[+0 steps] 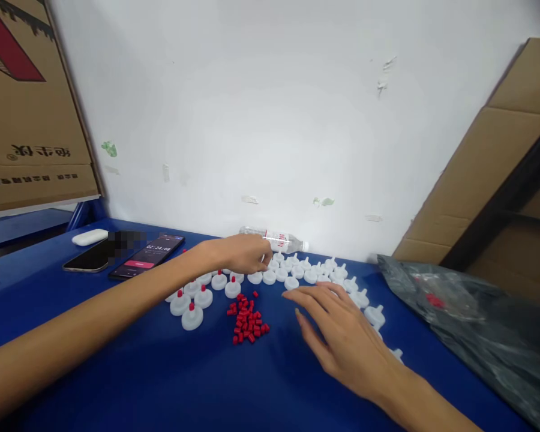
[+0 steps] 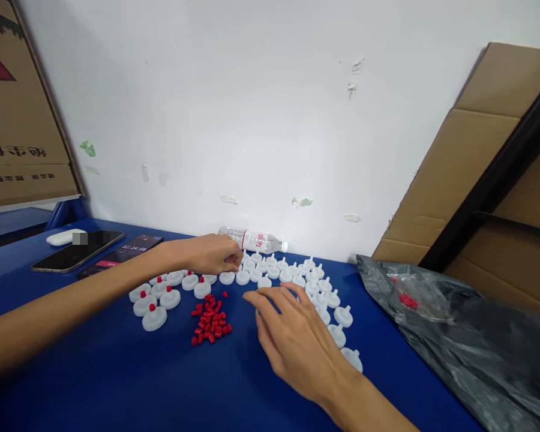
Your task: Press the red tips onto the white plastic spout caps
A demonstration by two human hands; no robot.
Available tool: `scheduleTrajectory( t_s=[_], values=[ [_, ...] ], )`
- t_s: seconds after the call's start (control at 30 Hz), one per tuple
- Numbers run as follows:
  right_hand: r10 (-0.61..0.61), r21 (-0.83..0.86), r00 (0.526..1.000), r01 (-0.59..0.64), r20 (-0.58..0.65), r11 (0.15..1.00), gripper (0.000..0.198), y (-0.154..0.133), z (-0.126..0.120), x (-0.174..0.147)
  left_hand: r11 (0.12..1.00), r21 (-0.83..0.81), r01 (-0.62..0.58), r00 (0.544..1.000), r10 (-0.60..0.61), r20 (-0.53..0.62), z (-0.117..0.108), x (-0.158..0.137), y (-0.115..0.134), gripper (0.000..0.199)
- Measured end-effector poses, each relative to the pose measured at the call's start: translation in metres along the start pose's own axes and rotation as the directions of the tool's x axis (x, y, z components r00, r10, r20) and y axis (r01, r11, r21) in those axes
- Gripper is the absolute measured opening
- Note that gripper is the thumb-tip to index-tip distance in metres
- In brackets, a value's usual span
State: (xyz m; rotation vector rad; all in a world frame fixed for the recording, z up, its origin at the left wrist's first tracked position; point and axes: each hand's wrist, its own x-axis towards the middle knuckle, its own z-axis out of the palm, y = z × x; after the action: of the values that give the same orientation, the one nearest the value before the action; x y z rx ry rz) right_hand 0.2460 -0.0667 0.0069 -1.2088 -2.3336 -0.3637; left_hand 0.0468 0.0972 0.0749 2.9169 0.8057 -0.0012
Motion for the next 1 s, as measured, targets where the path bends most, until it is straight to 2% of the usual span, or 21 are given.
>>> scheduleTrajectory(
  t_s=[0.1, 0.23, 0.33, 0.43, 0.53, 0.63, 0.7, 0.83, 1.0],
  values=[
    [0.098, -0.043, 0.994, -0.099, -0.038, 0.994, 0.035, 0.001, 0.001, 0.0, 0.996, -0.064, -0.064, 0.998, 0.063, -0.019, -0.008, -0.003, 0.009, 0.013],
    [0.183, -0.056, 0.975, -0.191, -0.128, 0.98, 0.043, 0.002, 0.001, -0.001, 0.97, -0.175, -0.167, 0.986, 0.163, -0.039, -0.016, -0.009, 0.031, 0.014],
    [0.183, -0.042, 0.957, -0.197, -0.226, 0.98, 0.036, 0.002, -0.001, -0.001, 0.889, -0.365, -0.275, 0.961, 0.249, -0.118, -0.016, -0.011, 0.049, 0.018],
    [0.156, -0.04, 0.938, -0.177, -0.308, 0.983, 0.026, 0.002, -0.002, 0.0, 0.841, -0.442, -0.313, 0.949, 0.266, -0.168, -0.014, -0.011, 0.058, 0.02],
    [0.149, -0.085, 0.928, -0.189, -0.342, 0.978, 0.025, 0.005, -0.001, 0.0, 0.915, -0.362, -0.177, 0.983, 0.147, -0.109, -0.013, -0.01, 0.054, 0.024],
    [0.185, -0.131, 0.936, -0.232, -0.299, 0.964, 0.028, 0.01, 0.0, -0.001, 0.988, -0.154, 0.009, 1.0, -0.006, 0.019, -0.009, -0.011, 0.043, 0.016],
    [0.209, -0.142, 0.942, -0.253, -0.264, 0.957, 0.03, 0.013, 0.0, -0.002, 0.996, -0.086, 0.038, 0.998, -0.033, 0.059, -0.004, -0.011, 0.036, 0.012],
    [0.21, -0.138, 0.946, -0.248, -0.246, 0.959, 0.031, 0.013, 0.001, -0.003, 0.998, -0.011, 0.068, 0.986, -0.065, 0.157, 0.006, -0.012, 0.035, 0.019],
    [0.191, -0.132, 0.95, -0.228, -0.246, 0.965, 0.032, 0.009, 0.0, -0.002, 0.994, 0.078, 0.08, 0.985, -0.09, 0.148, 0.014, -0.01, 0.044, 0.019]
  ],
)
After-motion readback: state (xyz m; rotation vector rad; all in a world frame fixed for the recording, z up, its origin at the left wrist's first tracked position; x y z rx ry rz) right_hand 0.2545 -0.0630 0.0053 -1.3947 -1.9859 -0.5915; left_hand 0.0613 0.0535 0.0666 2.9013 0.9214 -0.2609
